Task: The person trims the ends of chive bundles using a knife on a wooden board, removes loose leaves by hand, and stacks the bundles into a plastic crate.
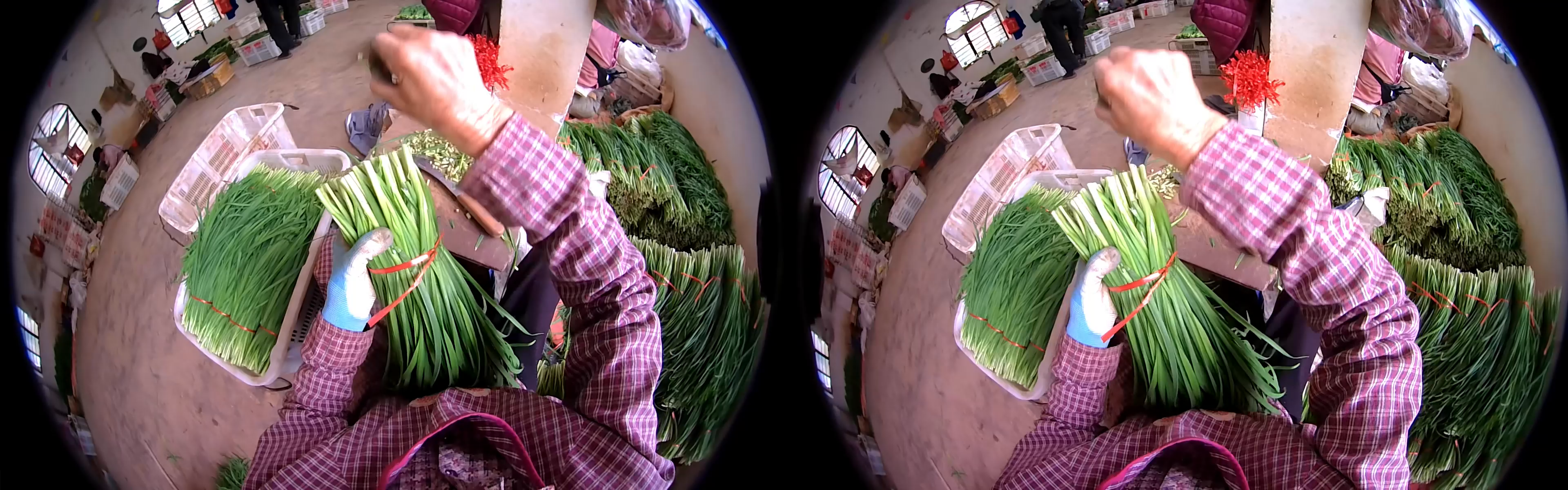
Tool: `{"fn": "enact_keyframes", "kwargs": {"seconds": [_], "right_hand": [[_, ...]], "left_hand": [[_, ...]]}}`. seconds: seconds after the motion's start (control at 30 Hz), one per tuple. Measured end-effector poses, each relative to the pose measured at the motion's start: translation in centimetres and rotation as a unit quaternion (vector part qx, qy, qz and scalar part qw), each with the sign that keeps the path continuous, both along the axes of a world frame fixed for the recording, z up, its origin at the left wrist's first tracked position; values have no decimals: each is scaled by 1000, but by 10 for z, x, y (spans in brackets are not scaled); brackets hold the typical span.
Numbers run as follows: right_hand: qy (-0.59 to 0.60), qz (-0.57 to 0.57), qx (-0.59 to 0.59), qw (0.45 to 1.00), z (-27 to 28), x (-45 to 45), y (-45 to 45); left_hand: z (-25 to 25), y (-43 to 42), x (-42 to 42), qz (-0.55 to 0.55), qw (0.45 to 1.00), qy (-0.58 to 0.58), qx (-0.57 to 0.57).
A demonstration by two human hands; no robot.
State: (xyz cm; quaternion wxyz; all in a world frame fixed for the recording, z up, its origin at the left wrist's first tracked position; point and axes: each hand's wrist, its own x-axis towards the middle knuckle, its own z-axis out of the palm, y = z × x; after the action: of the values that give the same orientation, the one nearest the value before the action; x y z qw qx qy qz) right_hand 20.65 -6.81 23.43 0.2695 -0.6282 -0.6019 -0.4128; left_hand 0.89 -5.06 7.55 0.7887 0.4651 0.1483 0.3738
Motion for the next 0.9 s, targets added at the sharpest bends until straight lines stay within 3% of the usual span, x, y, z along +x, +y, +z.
{"fn": "enact_keyframes", "kwargs": {"seconds": [0.07,0.1,0.17,0.23,0.37,0.43,0.5,0.6,0.7,0.77,0.9], "right_hand": [[23,-46,7,999,35,20,3],[32,90,109,989,43,41,-2],[-64,55,142,986,44,79,-12],[-129,-145,41,980,20,89,-27],[62,118,-99,986,-21,19,-58],[60,181,-136,972,-28,-8,-64],[45,147,-196,968,-34,-18,-65],[22,141,-178,974,-43,-24,-65],[52,151,-192,968,-46,-24,-67],[108,121,-272,948,-41,-24,-66],[95,125,-303,940,-37,-21,-61]], "left_hand": [[-5,7,-2,-9,1000,-1,-14],[-7,9,-2,-16,999,-5,-28],[0,7,-2,-24,997,-33,-63],[-13,17,-2,2,999,-30,-30],[-25,20,-2,2,999,-33,-26],[-8,13,1,20,1000,2,2],[9,3,4,36,999,21,24],[11,2,5,16,1000,-9,21],[2,6,7,-1,1000,-24,11],[1,4,6,20,1000,0,-5],[11,-3,10,37,999,-19,30]]}}
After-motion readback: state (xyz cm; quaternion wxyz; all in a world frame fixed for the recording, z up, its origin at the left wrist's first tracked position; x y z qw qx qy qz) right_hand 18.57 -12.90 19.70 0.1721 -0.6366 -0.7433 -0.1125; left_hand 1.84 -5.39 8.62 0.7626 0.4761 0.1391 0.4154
